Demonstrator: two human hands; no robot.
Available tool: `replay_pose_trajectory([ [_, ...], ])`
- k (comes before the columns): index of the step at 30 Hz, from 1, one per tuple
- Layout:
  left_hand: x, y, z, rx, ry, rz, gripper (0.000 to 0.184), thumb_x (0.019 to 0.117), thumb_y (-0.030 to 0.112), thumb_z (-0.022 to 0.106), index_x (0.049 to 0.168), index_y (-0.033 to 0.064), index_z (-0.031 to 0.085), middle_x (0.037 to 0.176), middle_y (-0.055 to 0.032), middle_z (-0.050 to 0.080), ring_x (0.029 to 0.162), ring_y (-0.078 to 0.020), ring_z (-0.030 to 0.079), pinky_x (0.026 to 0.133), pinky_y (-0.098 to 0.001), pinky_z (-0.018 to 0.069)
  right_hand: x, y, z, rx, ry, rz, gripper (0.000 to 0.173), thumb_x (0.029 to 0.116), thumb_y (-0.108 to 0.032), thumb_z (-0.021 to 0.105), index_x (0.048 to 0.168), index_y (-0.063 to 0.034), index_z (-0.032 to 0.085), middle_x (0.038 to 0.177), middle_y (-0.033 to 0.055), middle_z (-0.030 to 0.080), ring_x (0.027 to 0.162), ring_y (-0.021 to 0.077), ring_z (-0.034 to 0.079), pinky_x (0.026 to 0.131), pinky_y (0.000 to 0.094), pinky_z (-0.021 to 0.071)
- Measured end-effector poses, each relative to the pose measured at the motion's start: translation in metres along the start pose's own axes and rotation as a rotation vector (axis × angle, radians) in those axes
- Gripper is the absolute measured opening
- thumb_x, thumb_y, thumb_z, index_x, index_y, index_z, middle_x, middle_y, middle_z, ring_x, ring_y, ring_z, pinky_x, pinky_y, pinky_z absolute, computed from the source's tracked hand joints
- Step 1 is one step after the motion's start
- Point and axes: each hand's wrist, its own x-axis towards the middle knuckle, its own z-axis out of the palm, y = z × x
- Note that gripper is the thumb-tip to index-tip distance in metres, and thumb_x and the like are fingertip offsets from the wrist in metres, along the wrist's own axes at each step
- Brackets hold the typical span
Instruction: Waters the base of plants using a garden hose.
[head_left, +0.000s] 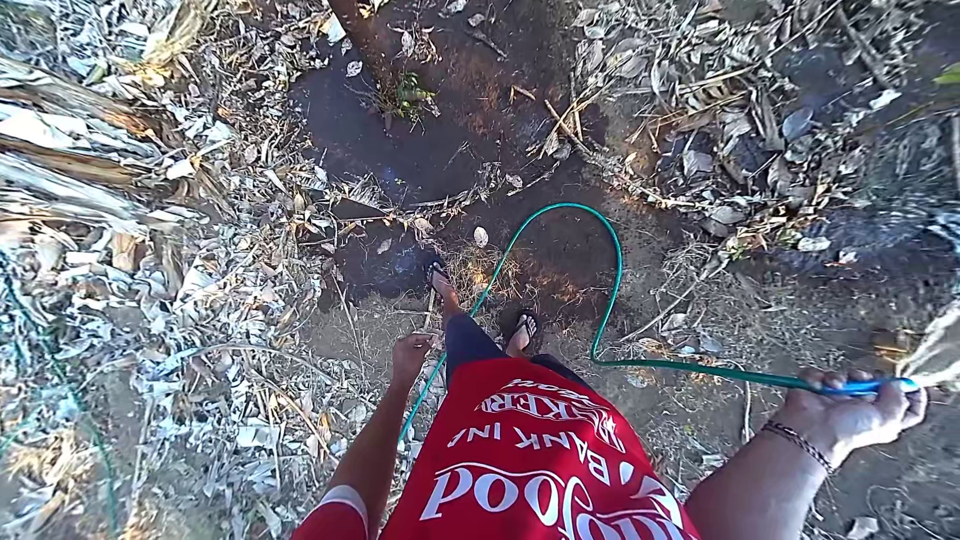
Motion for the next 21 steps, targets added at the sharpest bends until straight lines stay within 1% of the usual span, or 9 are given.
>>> replay_pose_trajectory([
  [4, 0.0000, -0.0006, 0.0013, 0.010, 0.004, 0.004, 0.020, 0.0930, 0.009, 0.071, 0.111, 0.0021, 0.075, 0.105, -0.0134, 0.076, 0.094, -0.0198, 0.074, 0.090, -0.0400, 0.0580, -0.0027, -0.0023, 0.0055, -0.003, 0.002, -0.001, 0.016, 0.1125, -0.021, 0.030, 0.119, -0.0188, 0.045, 0.069, -0.0035, 0.054, 0.047, 0.0063, 0.049, 0.044, 0.0206, 0.0438],
  [10, -0.0004, 0.0011, 0.0004, 0.017, -0.002, -0.001, 0.020, 0.0938, 0.010, 0.070, 0.111, 0.0028, 0.075, 0.104, -0.0120, 0.076, 0.093, -0.0184, 0.074, 0.090, -0.0389, 0.0579, -0.0040, -0.0039, 0.0090, -0.011, -0.003, 0.002, 0.016, 0.1124, -0.021, 0.030, 0.121, -0.0180, 0.044, 0.070, -0.0029, 0.054, 0.047, 0.0070, 0.048, 0.043, 0.0215, 0.0437],
  [13, -0.0022, 0.0047, -0.0031, 0.003, -0.005, -0.016, 0.020, 0.0939, 0.009, 0.070, 0.113, 0.0022, 0.074, 0.103, -0.0126, 0.076, 0.091, -0.0190, 0.073, 0.089, -0.0392, 0.0578, -0.0013, -0.0025, 0.0075, 0.000, -0.026, 0.012, 0.017, 0.1127, -0.021, 0.028, 0.119, -0.0169, 0.044, 0.069, -0.0026, 0.054, 0.047, 0.0070, 0.048, 0.043, 0.0219, 0.0441],
  [19, -0.0020, 0.0057, -0.0041, -0.002, -0.010, -0.029, 0.021, 0.0944, 0.010, 0.070, 0.114, 0.0017, 0.074, 0.104, -0.0126, 0.076, 0.092, -0.0189, 0.074, 0.089, -0.0384, 0.0583, 0.0000, -0.0024, 0.0069, 0.001, -0.022, 0.015, 0.017, 0.1129, -0.022, 0.029, 0.120, -0.0168, 0.044, 0.070, -0.0023, 0.054, 0.048, 0.0072, 0.048, 0.045, 0.0222, 0.0445],
  [21, -0.0020, 0.0056, -0.0047, 0.000, -0.016, -0.039, 0.022, 0.0945, 0.010, 0.069, 0.114, 0.0022, 0.074, 0.104, -0.0122, 0.076, 0.093, -0.0188, 0.073, 0.090, -0.0390, 0.0577, 0.0012, -0.0009, 0.0056, 0.017, -0.023, 0.033, 0.019, 0.1132, -0.025, 0.029, 0.118, -0.0160, 0.044, 0.071, -0.0019, 0.054, 0.048, 0.0067, 0.049, 0.045, 0.0217, 0.0451],
])
